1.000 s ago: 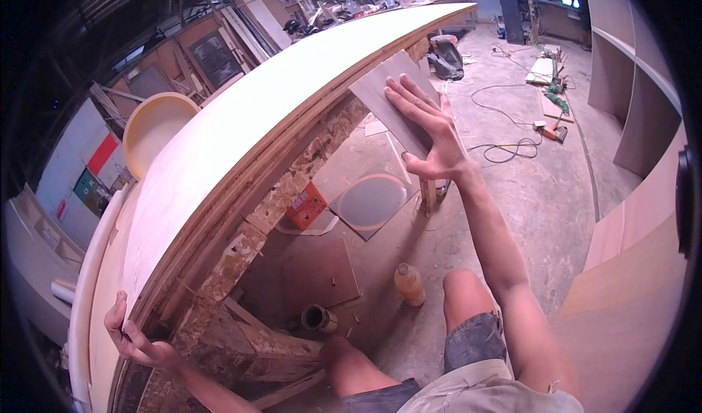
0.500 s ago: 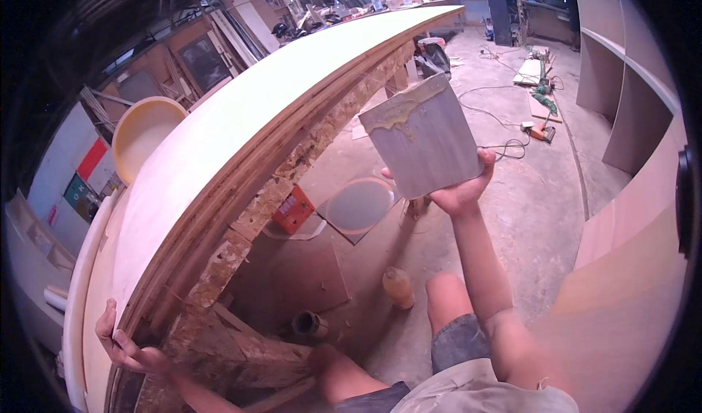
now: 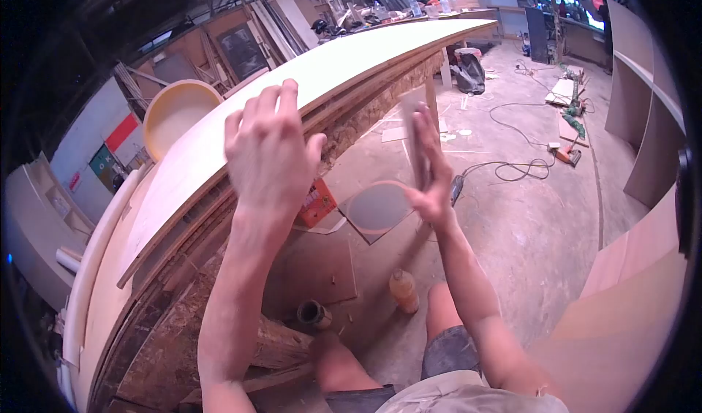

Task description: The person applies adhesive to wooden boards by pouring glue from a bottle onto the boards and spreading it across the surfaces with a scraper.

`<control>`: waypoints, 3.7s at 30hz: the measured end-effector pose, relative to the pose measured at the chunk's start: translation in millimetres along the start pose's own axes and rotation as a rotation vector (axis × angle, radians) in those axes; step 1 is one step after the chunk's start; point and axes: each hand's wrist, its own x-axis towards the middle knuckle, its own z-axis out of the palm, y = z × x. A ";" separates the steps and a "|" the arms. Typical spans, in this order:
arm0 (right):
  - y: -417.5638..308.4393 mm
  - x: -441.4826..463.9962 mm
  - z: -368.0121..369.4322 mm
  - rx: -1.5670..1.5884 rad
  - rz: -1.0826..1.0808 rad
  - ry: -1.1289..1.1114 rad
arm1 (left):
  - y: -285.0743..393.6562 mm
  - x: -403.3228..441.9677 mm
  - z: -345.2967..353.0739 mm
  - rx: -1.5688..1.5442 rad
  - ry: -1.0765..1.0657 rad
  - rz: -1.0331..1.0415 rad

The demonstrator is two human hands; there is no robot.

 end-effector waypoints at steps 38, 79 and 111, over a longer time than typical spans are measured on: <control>7.1 32.7 21.8 -0.584 -0.125 -0.267 | -3.2 0.2 48.5 -0.002 0.064 0.091; 14.9 40.3 -52.1 -0.613 0.034 -0.549 | -4.1 0.8 46.0 0.044 0.018 0.080; -20.9 45.5 -35.0 -0.497 -0.034 -0.465 | -11.5 -4.1 22.8 -0.246 -0.097 -0.008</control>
